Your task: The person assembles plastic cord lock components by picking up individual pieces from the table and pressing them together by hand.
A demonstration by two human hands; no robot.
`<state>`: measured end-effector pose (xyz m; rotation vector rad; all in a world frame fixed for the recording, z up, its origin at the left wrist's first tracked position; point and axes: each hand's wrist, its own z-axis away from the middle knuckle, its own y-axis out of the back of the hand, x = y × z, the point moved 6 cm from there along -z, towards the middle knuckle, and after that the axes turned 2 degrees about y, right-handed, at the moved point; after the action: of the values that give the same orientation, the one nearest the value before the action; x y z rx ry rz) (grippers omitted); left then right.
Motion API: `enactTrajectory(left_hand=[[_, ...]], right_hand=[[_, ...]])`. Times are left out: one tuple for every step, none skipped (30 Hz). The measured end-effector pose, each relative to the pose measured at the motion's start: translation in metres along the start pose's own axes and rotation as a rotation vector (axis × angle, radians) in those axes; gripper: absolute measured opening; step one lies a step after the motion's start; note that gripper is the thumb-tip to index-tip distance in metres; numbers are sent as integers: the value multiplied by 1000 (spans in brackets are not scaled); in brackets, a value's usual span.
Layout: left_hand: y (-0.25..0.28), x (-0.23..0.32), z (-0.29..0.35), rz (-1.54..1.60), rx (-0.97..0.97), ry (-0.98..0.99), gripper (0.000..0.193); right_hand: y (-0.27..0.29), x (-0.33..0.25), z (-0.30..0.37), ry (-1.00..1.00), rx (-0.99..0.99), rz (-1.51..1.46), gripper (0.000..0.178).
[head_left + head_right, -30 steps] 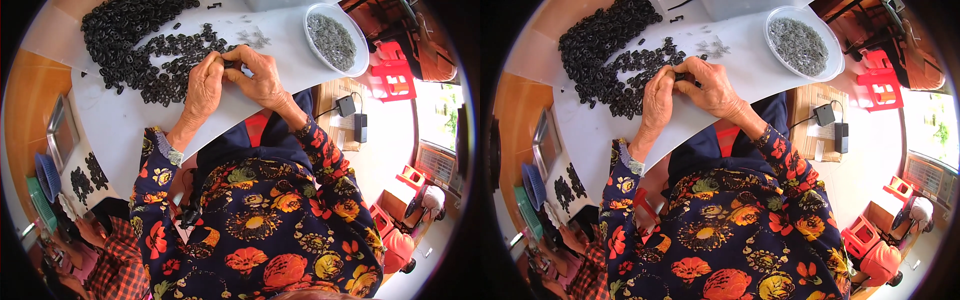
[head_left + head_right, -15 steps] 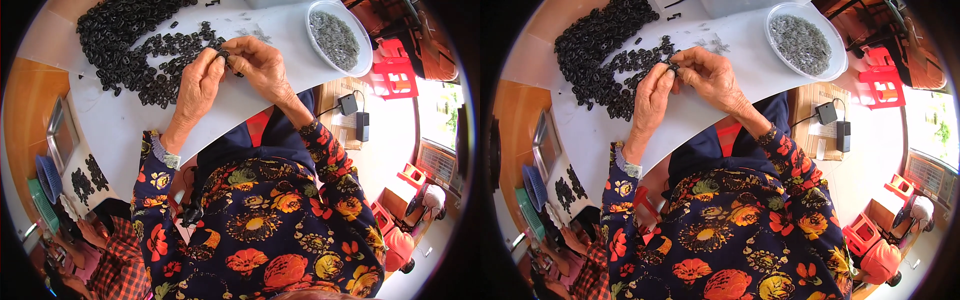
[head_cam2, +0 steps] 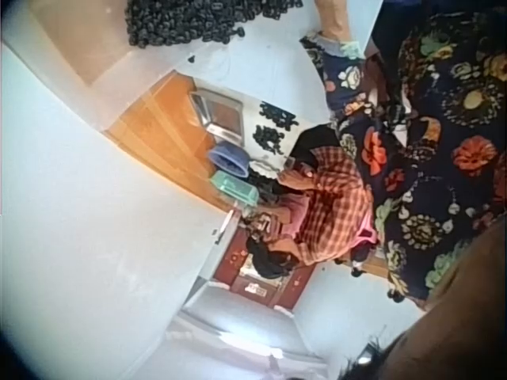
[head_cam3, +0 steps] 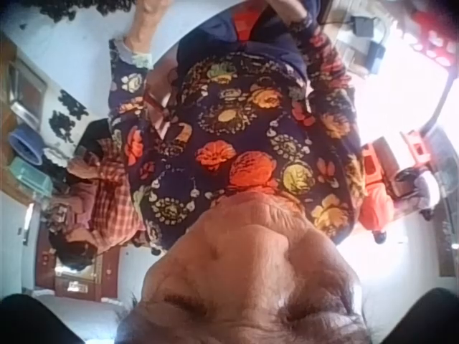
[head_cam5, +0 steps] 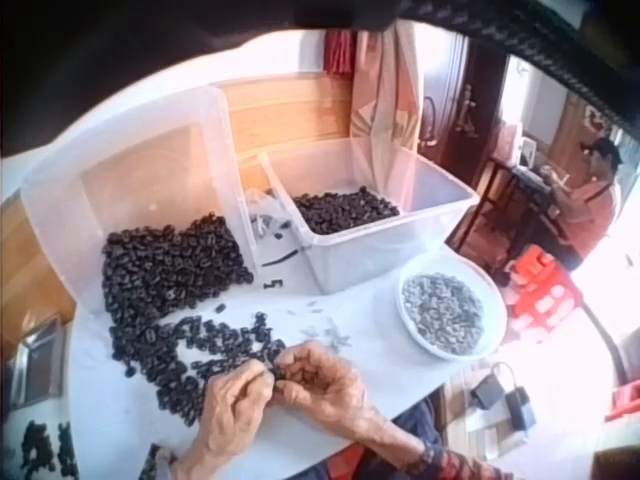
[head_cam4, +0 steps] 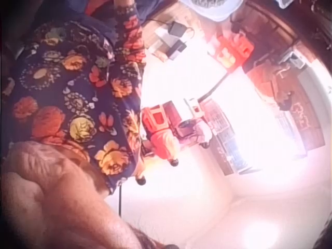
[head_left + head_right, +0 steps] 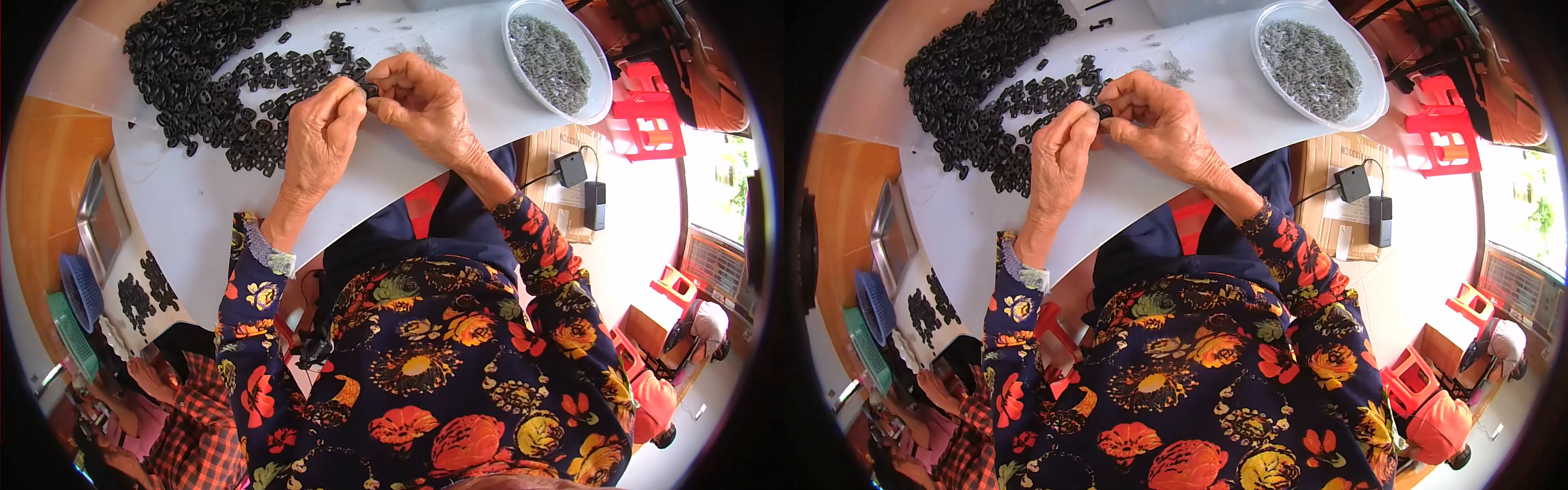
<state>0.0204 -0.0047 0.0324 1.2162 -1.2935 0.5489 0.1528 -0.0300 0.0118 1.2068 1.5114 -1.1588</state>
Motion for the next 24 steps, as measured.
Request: enactTrajectory(left_hand=[[0,0,0,0,0,1,21],[0,1,0,8,-1,-16,22],[0,1,0,17,-3,-34,23],[0,1,0,15,-3,-33,23],[2,-4,0,116,32,25,23],[3,-9,0,216,67,82,23],[4,-10,-1,215,66,82,23],[5,-13,-2,305,88,117,24],[6,-16,-3,396,110,153,24],[6,-13,-2,397,110,155,24],[4,-10,0,341,98,201,26],[3,-9,1,285,85,247,27],[3,-9,1,285,86,248,27],[4,-9,1,305,96,243,28],[4,-9,1,325,106,238,29],[4,-10,1,325,107,238,29],[4,-13,1,331,126,229,28],[4,-15,2,338,144,220,28],[4,-15,2,338,143,220,28],[5,-15,2,359,158,200,28],[6,-14,2,379,173,181,29],[5,-15,2,379,170,181,29],[4,-15,2,370,146,187,29],[2,-16,2,360,122,193,29]], right_hand=[[0,-1,0,8,-10,18,27],[0,-1,0,7,-10,17,27],[1,-2,0,20,-10,37,25],[0,-3,0,35,-11,55,24],[0,-3,0,34,-11,53,24],[0,-4,1,46,0,32,24],[-1,-5,1,57,12,12,24],[-1,-5,0,58,12,11,24],[-3,-6,0,60,6,-11,23],[-3,-6,0,58,1,-32,23],[-3,-8,0,56,1,-32,23],[-2,-9,1,26,3,-37,25],[-2,-10,1,-1,4,-43,27],[-2,-10,1,-1,4,-43,27],[-2,-9,1,-20,3,1,28],[-2,-8,0,-38,1,44,30],[-3,-8,0,-37,1,44,30],[-3,-8,0,-41,18,36,28],[-2,-8,1,-45,38,29,27],[-1,-7,1,-45,39,29,27],[0,-5,1,-65,18,60,23],[-1,-3,1,-85,-3,91,19],[-1,-4,2,-86,-1,91,19],[-1,-6,1,-74,22,81,17]])
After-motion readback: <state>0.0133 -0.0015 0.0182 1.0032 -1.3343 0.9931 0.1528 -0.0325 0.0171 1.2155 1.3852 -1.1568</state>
